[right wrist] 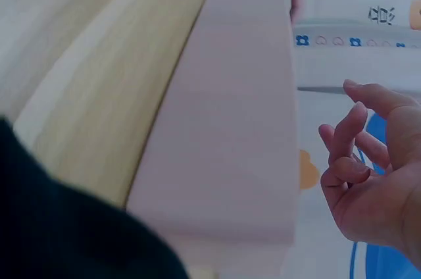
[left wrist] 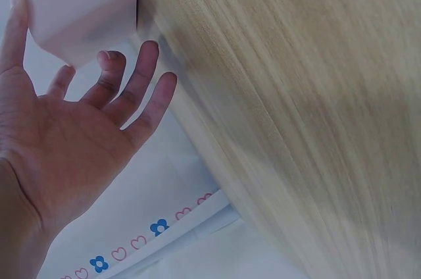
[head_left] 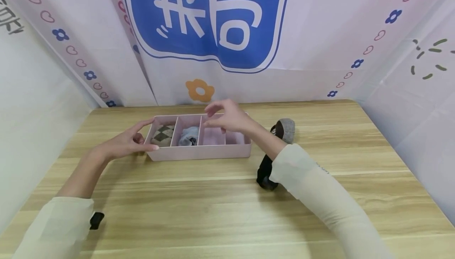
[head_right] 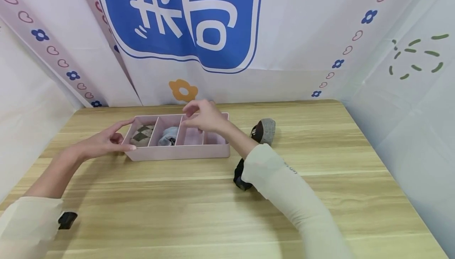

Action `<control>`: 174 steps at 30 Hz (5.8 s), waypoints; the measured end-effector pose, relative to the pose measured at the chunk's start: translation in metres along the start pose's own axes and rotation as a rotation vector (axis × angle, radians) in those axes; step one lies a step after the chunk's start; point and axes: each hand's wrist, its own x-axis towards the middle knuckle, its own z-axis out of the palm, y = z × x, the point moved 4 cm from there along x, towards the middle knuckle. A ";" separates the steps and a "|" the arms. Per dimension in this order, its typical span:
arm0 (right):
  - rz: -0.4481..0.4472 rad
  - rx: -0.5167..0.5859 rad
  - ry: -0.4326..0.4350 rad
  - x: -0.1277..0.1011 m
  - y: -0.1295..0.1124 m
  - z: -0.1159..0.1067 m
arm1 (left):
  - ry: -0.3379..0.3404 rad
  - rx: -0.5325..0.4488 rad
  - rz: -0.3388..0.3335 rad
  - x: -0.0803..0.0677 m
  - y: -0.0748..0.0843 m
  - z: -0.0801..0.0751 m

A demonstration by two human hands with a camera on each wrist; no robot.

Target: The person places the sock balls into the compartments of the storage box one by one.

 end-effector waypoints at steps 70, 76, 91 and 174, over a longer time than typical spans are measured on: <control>0.108 -0.490 -0.042 -0.167 0.069 -0.092 | -0.019 -0.008 0.019 -0.006 0.007 0.001; 0.119 -0.513 -0.016 -0.176 0.074 -0.081 | -0.021 -0.012 0.013 -0.005 0.007 0.001; 0.118 -0.509 0.004 -0.181 0.076 -0.062 | -0.026 -0.012 0.006 -0.002 0.005 0.001; 0.000 -0.185 0.028 -0.150 0.060 -0.082 | -0.034 -0.014 -0.006 -0.002 0.003 0.001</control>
